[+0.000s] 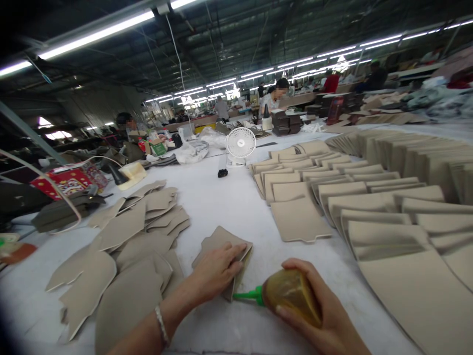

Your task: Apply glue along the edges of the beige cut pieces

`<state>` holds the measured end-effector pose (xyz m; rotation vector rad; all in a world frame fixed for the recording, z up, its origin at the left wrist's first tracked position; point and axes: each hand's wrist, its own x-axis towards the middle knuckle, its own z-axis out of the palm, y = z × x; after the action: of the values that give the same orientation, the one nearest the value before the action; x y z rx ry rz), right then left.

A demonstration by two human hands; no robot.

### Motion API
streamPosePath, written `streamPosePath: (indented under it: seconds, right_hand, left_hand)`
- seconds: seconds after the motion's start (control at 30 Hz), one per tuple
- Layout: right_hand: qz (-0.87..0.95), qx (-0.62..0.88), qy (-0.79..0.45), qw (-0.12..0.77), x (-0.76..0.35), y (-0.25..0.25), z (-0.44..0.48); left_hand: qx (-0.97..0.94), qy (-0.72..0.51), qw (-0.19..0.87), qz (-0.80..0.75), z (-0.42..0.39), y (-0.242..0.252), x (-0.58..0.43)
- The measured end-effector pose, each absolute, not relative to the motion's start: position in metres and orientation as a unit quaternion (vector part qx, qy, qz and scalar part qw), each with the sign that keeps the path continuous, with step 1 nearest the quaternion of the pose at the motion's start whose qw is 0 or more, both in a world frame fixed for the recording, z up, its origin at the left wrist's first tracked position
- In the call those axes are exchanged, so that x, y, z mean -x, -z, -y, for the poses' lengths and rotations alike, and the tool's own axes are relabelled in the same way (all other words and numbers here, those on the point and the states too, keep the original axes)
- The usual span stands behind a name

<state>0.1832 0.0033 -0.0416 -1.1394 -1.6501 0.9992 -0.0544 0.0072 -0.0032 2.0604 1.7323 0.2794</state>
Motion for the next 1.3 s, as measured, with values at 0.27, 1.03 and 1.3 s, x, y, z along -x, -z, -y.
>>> streamPosePath:
  seconds: [0.27,1.03,1.3]
  right_hand:
    - [0.708,0.466,-0.319,0.424,-0.197,0.052,-0.023]
    - [0.686,0.45,-0.371,0.435,-0.198,0.037,-0.054]
    - [0.69,0.449,-0.364,0.435,-0.199,0.032,-0.054]
  left_hand:
    - [-0.751,-0.084,0.196,-0.624,-0.005,-0.001,0.054]
    - [-0.746,-0.084,0.223,-0.622,-0.011,-0.001,0.053]
    - [-0.746,-0.089,0.228,-0.62,-0.012,-0.002,0.052]
